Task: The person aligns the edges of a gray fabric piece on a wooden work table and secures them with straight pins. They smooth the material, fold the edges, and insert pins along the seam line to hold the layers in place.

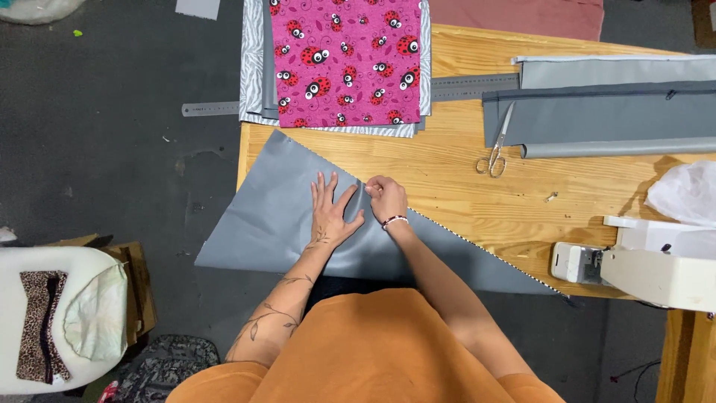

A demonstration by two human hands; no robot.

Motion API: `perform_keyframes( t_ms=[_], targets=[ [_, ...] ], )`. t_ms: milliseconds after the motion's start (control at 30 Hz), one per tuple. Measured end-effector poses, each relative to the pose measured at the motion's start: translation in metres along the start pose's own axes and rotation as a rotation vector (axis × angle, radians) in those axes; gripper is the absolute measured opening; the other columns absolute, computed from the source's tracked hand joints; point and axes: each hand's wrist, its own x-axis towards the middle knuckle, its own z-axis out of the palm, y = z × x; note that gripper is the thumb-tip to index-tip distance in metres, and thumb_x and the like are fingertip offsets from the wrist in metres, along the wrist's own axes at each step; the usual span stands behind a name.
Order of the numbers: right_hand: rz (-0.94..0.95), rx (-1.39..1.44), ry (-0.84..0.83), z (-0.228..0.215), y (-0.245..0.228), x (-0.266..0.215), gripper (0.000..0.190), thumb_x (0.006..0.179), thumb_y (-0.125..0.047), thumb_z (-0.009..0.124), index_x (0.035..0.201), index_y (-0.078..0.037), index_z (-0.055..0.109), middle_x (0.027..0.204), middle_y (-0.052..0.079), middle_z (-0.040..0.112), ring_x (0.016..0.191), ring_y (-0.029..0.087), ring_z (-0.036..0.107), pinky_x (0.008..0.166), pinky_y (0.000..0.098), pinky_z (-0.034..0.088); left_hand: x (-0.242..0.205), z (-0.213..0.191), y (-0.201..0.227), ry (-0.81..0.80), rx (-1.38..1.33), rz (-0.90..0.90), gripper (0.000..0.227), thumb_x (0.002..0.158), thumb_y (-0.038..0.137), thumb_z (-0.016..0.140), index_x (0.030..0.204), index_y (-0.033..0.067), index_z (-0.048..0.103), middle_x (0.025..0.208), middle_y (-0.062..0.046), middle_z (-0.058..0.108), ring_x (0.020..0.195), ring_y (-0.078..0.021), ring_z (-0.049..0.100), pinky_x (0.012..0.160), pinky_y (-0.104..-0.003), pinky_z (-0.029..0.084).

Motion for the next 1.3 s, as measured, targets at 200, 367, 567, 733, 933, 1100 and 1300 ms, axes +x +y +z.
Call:
perform_keyframes(
  t_ms=[200, 367, 567, 733, 933, 1100, 1300],
  targets=[
    [0.01, -0.021, -0.014, -0.003, -0.007, 0.002, 0.003, 0.087, -0.025, 0.077, 0.088, -0.027, 0.077, 0.084, -0.002, 0.073, 0.09, 0.029, 0.071, 0.084, 0.0448, 0.056, 0.0, 0.0, -0.001, -0.032, 0.004, 0.0, 0.059, 0.073, 0.036, 0.077, 0.129, 0.0247, 0.065, 0.149, -0.021, 0.045, 0.147, -0.0514, 0.025, 0.119, -0.065, 0.018],
    [0.067, 0.024, -0.033, -0.013, -0.014, 0.006, 0.015, 0.076, -0.028, 0.086, 0.087, -0.027, 0.075, 0.079, -0.008, 0.076, 0.09, 0.024, 0.073, 0.085, 0.0381, 0.056, 0.0, -0.002, -0.001, -0.068, 0.02, 0.001, 0.058, 0.075, 0.037, 0.075, 0.132, 0.0267, 0.064, 0.151, -0.021, 0.042, 0.148, -0.051, 0.023, 0.119, -0.066, 0.017],
    [-0.072, 0.054, 0.255, -0.038, 0.018, 0.011, 0.027, 0.076, -0.018, 0.086, 0.098, -0.016, 0.069, 0.087, 0.004, 0.073, 0.096, 0.03, 0.069, 0.09, 0.044, 0.052, -0.001, -0.001, 0.001, -0.123, 0.121, 0.028, 0.057, 0.085, 0.04, 0.069, 0.14, 0.034, 0.056, 0.156, -0.023, 0.034, 0.148, -0.0529, 0.018, 0.115, -0.073, 0.011],
    [-0.108, -0.186, 0.499, -0.055, 0.092, 0.045, 0.039, 0.073, -0.028, 0.089, 0.103, -0.018, 0.067, 0.097, 0.004, 0.061, 0.103, 0.029, 0.06, 0.095, 0.042, 0.049, -0.006, 0.011, 0.017, -0.181, 0.208, 0.185, 0.048, 0.094, 0.026, 0.056, 0.142, 0.028, 0.056, 0.16, -0.025, 0.031, 0.15, -0.0487, 0.021, 0.115, -0.072, 0.016],
    [-0.134, -0.387, 0.325, -0.035, 0.128, 0.074, 0.016, 0.08, -0.032, 0.08, 0.086, -0.02, 0.071, 0.097, 0.004, 0.06, 0.106, 0.029, 0.058, 0.095, 0.0396, 0.047, -0.006, 0.015, 0.025, -0.322, 0.128, 0.284, 0.059, 0.099, 0.035, 0.056, 0.151, 0.0096, 0.045, 0.158, -0.016, 0.04, 0.148, -0.0313, 0.035, 0.121, -0.048, 0.029],
    [-0.171, -0.414, 0.334, -0.049, 0.125, 0.043, 0.022, 0.099, -0.036, 0.059, 0.091, -0.015, 0.056, 0.088, 0.004, 0.059, 0.096, 0.025, 0.062, 0.095, 0.0371, 0.045, -0.002, -0.003, 0.004, -0.415, 0.244, 0.236, 0.068, 0.101, 0.05, 0.049, 0.157, 0.0138, 0.035, 0.162, -0.01, 0.034, 0.15, -0.0283, 0.03, 0.124, -0.048, 0.023],
    [-0.358, -0.353, 0.504, -0.026, 0.162, -0.029, 0.019, 0.107, -0.037, 0.055, 0.107, -0.022, 0.066, 0.1, -0.001, 0.065, 0.102, 0.017, 0.066, 0.095, 0.0285, 0.052, -0.001, -0.04, -0.052, -0.397, 0.341, 0.091, 0.07, 0.099, 0.046, 0.051, 0.158, 0.013, 0.034, 0.165, -0.009, 0.03, 0.151, -0.0328, 0.026, 0.123, -0.056, 0.02]
  ],
)
